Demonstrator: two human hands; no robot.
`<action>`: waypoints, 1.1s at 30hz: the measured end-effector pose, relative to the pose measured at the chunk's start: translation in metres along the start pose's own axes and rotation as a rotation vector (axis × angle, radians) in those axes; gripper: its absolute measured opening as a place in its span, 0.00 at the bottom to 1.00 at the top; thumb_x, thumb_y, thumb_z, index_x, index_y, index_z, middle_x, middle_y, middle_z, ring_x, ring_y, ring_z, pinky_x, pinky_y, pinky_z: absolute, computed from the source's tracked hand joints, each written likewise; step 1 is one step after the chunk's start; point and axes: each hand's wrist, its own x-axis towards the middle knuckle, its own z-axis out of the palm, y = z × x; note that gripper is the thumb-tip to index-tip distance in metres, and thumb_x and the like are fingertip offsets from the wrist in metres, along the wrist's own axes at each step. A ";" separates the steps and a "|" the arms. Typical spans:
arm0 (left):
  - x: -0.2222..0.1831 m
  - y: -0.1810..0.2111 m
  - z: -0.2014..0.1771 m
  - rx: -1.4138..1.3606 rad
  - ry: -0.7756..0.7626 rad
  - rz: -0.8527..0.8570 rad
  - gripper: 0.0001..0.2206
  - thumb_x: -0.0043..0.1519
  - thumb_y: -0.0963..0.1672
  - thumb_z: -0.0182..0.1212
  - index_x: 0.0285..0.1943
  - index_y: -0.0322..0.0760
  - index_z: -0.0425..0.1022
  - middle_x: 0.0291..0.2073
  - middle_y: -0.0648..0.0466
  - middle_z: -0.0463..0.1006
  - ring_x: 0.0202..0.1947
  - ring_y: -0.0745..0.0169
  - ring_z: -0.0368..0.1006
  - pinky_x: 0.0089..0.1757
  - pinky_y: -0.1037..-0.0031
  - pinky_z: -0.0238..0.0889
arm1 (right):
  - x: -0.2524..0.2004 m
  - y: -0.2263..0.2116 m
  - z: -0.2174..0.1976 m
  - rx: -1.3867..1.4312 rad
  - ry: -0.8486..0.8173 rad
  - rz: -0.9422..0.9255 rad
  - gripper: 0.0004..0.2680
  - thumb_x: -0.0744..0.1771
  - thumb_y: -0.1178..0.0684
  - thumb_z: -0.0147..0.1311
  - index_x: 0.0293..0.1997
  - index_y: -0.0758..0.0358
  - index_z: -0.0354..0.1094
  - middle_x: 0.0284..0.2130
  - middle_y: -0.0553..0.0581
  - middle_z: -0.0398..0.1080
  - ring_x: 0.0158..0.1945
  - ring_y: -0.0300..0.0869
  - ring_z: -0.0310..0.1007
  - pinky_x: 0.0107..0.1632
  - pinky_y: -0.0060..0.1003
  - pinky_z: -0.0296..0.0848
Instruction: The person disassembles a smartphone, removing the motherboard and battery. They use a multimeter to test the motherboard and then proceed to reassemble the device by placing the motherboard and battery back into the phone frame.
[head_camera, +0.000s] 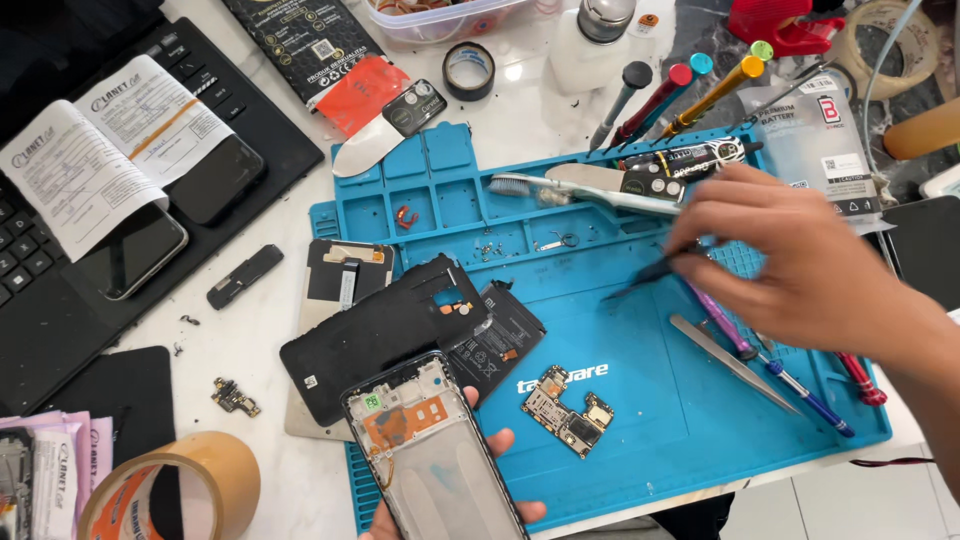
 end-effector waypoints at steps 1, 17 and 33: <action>-0.001 0.002 -0.002 -0.004 0.000 -0.003 0.41 0.55 0.70 0.38 0.78 0.68 0.50 0.69 0.44 0.64 0.66 0.15 0.53 0.63 0.27 0.38 | -0.007 0.004 -0.001 -0.002 -0.003 0.003 0.02 0.65 0.56 0.56 0.34 0.59 0.74 0.30 0.50 0.73 0.39 0.43 0.68 0.43 0.42 0.69; -0.003 0.000 0.018 0.129 -0.333 0.363 0.30 0.71 0.55 0.48 0.79 0.48 0.42 0.74 0.48 0.49 0.72 0.43 0.52 0.60 0.21 0.38 | -0.074 -0.030 0.076 -0.043 0.297 -0.302 0.04 0.66 0.59 0.55 0.39 0.69 0.72 0.42 0.63 0.76 0.45 0.56 0.76 0.50 0.47 0.78; -0.014 -0.044 0.074 0.486 -0.290 0.798 0.40 0.65 0.42 0.71 0.80 0.35 0.43 0.73 0.32 0.51 0.69 0.27 0.55 0.55 0.24 0.55 | -0.172 -0.063 0.169 -0.006 0.793 -0.073 0.06 0.67 0.55 0.51 0.37 0.67 0.70 0.41 0.63 0.75 0.45 0.55 0.75 0.54 0.52 0.76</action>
